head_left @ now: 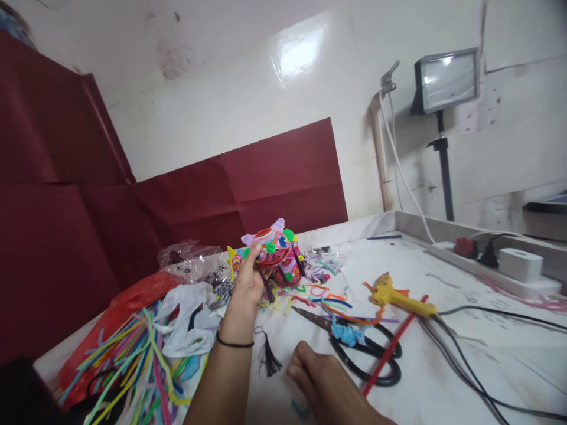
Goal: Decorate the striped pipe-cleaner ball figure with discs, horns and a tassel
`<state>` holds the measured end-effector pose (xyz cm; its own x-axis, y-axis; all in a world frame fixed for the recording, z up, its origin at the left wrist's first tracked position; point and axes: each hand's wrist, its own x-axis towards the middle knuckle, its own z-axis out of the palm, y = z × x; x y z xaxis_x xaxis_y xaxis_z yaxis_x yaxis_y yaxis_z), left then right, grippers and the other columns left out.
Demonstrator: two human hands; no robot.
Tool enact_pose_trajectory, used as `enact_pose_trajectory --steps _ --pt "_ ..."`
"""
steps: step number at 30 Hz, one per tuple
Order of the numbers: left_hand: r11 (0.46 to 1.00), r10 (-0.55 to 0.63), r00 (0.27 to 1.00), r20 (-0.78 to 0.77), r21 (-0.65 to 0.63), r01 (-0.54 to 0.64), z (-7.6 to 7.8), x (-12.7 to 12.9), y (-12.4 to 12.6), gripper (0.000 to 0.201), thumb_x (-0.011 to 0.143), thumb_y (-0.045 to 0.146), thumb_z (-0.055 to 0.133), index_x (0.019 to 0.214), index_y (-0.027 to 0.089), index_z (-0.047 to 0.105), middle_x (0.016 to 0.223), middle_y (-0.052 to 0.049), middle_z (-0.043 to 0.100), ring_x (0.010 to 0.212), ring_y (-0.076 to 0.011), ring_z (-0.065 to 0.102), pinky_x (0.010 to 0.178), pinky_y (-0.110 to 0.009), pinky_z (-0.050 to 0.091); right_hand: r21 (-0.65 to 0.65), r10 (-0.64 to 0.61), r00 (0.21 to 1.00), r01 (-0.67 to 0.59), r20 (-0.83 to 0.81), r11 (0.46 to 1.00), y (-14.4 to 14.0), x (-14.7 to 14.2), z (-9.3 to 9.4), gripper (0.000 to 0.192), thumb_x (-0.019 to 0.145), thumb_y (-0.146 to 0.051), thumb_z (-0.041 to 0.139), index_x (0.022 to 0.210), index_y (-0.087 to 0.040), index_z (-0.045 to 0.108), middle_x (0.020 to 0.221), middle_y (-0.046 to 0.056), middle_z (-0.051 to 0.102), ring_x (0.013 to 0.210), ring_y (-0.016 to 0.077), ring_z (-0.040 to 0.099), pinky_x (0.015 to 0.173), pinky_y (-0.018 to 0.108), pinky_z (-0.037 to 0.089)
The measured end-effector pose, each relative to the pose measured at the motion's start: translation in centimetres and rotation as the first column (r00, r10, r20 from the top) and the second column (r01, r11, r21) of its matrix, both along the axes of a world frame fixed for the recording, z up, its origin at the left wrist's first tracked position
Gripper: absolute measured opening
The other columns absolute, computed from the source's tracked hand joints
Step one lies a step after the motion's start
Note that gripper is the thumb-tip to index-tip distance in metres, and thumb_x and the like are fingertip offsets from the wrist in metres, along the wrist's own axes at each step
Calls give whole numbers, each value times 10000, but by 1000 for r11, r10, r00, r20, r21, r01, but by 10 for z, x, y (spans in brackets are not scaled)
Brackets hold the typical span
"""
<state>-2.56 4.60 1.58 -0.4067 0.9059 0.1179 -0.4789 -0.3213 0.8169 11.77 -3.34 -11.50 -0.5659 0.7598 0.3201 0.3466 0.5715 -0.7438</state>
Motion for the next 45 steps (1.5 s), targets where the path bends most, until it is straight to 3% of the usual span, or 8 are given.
enact_pose_trajectory --steps 5,9,14,19,26,33,40,45 --pt "1000 -11 1000 -3 18 11 -3 0 2 271 619 263 855 760 186 637 611 49 688 488 -116 602 580 -260 517 -124 -54 927 9 -372 992 9 -1 -3 250 938 -398 401 751 -235 439 611 -30 509 549 147 518 541 255 363" --pt "999 -25 1000 -15 44 25 -5 5 2 325 583 277 874 783 179 638 632 47 693 501 -108 602 512 -229 449 -289 -168 765 -25 -622 957 25 -6 24 302 822 -485 543 893 -191 558 628 -37 558 464 120 506 458 234 360" --pt "992 -58 997 -41 110 62 -6 18 -3 349 539 285 888 744 175 628 623 54 673 500 -87 578 511 -211 433 -348 -332 604 95 -724 933 49 -13 66 380 672 -477 690 885 -177 595 554 -59 553 428 130 527 408 228 334" --pt "992 -44 997 -64 119 51 -8 23 -2 380 531 319 886 759 177 617 631 53 665 512 -91 581 503 -215 414 -333 -386 520 197 -762 922 64 -25 75 368 619 -483 714 793 -196 566 532 -76 522 454 123 510 453 242 387" --pt "995 -48 996 -76 88 54 -12 27 0 486 469 348 904 815 187 603 707 36 687 577 -114 614 532 -241 451 -315 -408 468 265 -784 911 73 -34 70 334 625 -484 706 743 -199 579 575 -30 585 520 152 556 519 274 430" --pt "997 -42 995 -88 67 48 -15 28 0 455 496 356 889 797 184 594 697 30 683 598 -117 617 546 -242 457 -286 -383 472 266 -794 921 74 -33 72 264 650 -462 652 665 -211 573 562 -21 584 505 149 532 504 276 431" --pt "997 -43 995 -85 64 49 -15 28 0 482 472 358 902 799 187 593 681 39 676 575 -110 603 531 -238 446 -275 -372 509 257 -776 926 71 -28 71 285 672 -483 652 651 -211 570 536 -34 557 458 129 473 461 258 397" --pt "998 -31 997 -75 49 34 -14 27 -1 476 481 352 909 795 193 586 678 48 678 550 -102 602 522 -231 430 -260 -345 586 227 -733 938 58 -19 59 287 689 -472 672 647 -204 577 521 -35 537 448 130 464 452 250 364"
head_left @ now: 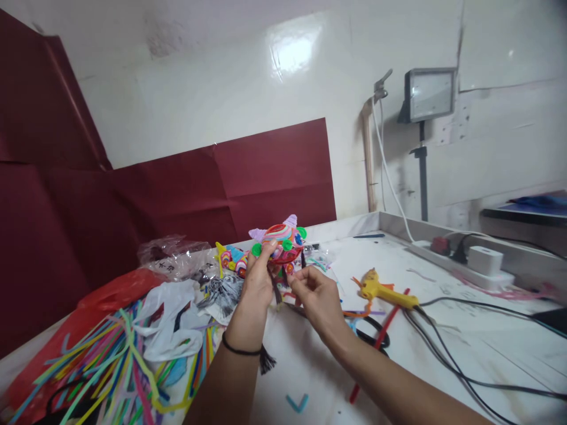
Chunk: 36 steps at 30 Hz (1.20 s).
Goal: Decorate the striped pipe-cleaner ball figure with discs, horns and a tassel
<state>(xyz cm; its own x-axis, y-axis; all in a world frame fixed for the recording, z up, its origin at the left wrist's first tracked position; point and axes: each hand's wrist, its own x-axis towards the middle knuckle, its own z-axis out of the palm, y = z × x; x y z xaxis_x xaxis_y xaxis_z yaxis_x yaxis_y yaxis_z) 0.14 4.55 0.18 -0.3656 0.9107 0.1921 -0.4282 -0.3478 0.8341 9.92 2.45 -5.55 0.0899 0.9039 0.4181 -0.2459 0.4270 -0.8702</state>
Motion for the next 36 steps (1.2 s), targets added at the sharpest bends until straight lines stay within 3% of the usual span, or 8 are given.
enact_pose_trajectory --steps 8,13,17,21,25,29,33,36 --pt "1000 -4 1000 17 -11 4 2 -4 2 467 500 314 905 846 197 614 709 38 692 590 -131 630 560 -248 441 103 105 867 -177 488 979 -54 22 -34 238 865 -322 510 657 -206 503 573 -29 530 528 120 487 516 228 335" --pt "999 0 999 36 -32 1 6 -3 0 429 520 285 895 828 204 608 694 46 692 640 -153 670 619 -260 493 335 -49 682 -293 730 895 -67 19 -67 193 873 -208 542 680 -199 555 610 -4 662 540 120 597 522 223 345" --pt "996 21 999 43 -82 -17 10 -5 -2 338 588 259 868 772 204 590 634 56 670 583 -140 662 624 -264 505 631 -383 590 -294 710 718 -59 2 -99 252 862 -293 662 638 -214 577 562 -15 657 503 133 589 509 271 331" --pt "993 34 998 55 -115 -28 11 -8 -2 274 641 247 844 745 200 595 637 51 680 512 -113 619 600 -260 497 653 -364 641 -292 675 699 -55 -6 -111 142 947 -297 600 820 -246 636 705 -36 677 603 110 608 542 233 382" --pt "992 44 997 65 -121 -36 10 -10 1 242 662 249 834 743 195 612 626 53 680 506 -104 607 588 -251 493 745 -447 637 -328 628 580 -57 -4 -115 263 972 -311 554 722 -241 601 604 -39 610 525 123 522 536 276 357" --pt "991 39 997 69 -129 -30 9 -13 4 200 701 259 806 747 191 624 624 41 685 505 -108 607 537 -241 459 684 -421 596 -322 684 655 -54 -6 -120 305 911 -329 635 633 -220 576 500 -42 542 470 125 445 490 278 318" --pt "991 23 998 66 -135 -14 11 -19 4 155 739 262 774 762 188 640 613 31 679 490 -115 595 508 -242 434 547 -227 660 -329 716 770 -52 -4 -114 236 879 -213 661 645 -210 631 670 -11 640 571 105 541 500 211 351" --pt "991 19 998 64 -130 -10 13 -22 2 137 750 262 762 769 195 643 628 29 685 504 -125 603 524 -251 448 499 -168 610 -426 774 754 -53 -3 -113 204 882 -203 653 679 -225 647 660 -28 654 577 105 570 542 206 382"
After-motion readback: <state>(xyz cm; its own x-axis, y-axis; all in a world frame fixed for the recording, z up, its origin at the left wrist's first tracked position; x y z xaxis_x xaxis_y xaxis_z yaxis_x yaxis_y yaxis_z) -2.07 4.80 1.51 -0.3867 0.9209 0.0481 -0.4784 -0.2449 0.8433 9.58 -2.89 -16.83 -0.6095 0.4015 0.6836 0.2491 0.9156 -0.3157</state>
